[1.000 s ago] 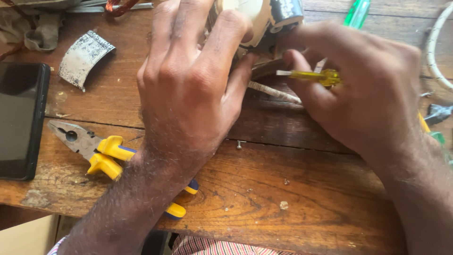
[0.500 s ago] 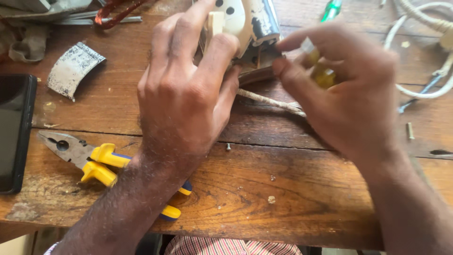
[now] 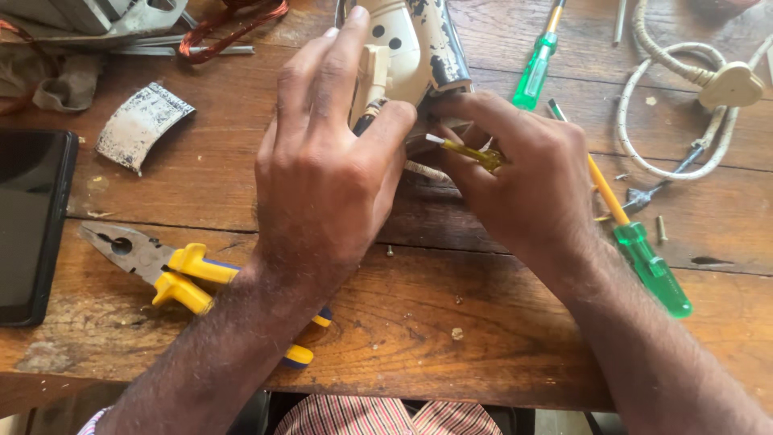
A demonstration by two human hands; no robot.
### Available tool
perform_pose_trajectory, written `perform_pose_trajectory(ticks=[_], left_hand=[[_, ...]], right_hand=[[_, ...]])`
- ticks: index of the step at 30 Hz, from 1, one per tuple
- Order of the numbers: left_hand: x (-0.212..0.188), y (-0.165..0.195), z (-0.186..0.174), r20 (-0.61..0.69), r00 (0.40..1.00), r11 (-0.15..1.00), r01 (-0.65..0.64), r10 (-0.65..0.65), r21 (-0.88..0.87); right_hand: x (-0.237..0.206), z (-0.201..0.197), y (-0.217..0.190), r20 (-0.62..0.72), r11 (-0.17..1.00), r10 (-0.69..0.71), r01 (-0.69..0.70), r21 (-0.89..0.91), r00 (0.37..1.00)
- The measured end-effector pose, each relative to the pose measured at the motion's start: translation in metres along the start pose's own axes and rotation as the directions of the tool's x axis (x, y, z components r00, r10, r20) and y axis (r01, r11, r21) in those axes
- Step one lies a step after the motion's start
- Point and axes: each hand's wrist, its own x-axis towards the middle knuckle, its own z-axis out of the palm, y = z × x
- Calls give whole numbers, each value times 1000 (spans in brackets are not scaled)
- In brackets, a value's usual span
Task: The person uses a screwdriver to remove screws from a disassembled appliance, then inserts a small metal piece into the housing and tightens it with a screwdriver. The person continues to adjust internal components and wires while working at a cluttered wooden workbench.
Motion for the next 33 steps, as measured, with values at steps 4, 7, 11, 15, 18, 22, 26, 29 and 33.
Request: perform_pose_trajectory(ticks=[4,7,11,15,18,22,26,29,33], left_hand=[[-2,0,-2,-25,999,999,-29,30,37],[-3,-1,-3,-10,999,999,-38,38,-1],[-2,2,-1,-20,999,998,-36,35,-48],[-3,3,2,-21,1000,996,-22,21,-86],[-4,4,3,-12,1000,998,-10,9,-60],[-5,5,3,-24,999,998,-28,27,-62],[-7,6,1,-5,1000,992,7,-7,-129],[-6,5,1,4,1000,988,7,-6,-155],[-4,3,1,8,1000,985,11,-9,-173]], right_hand=[[0,0,1,-24,998,-1,2,56,1000],[-2,-1,3,1,999,-10,10,31,1000],[-7,-4,4,-26,996,-90,89,-27,996],[-8,-1,10,-35,999,-28,29,27,999],[-6,2,18,-8,989,-141,140,-36,990],[-8,2,24,40,955,-232,235,-183,972],[-12,0,24,1,959,-265,264,-103,964],[-12,-2,24,-33,985,-152,154,82,988],[-12,-6,24,-40,983,-41,48,177,998]])
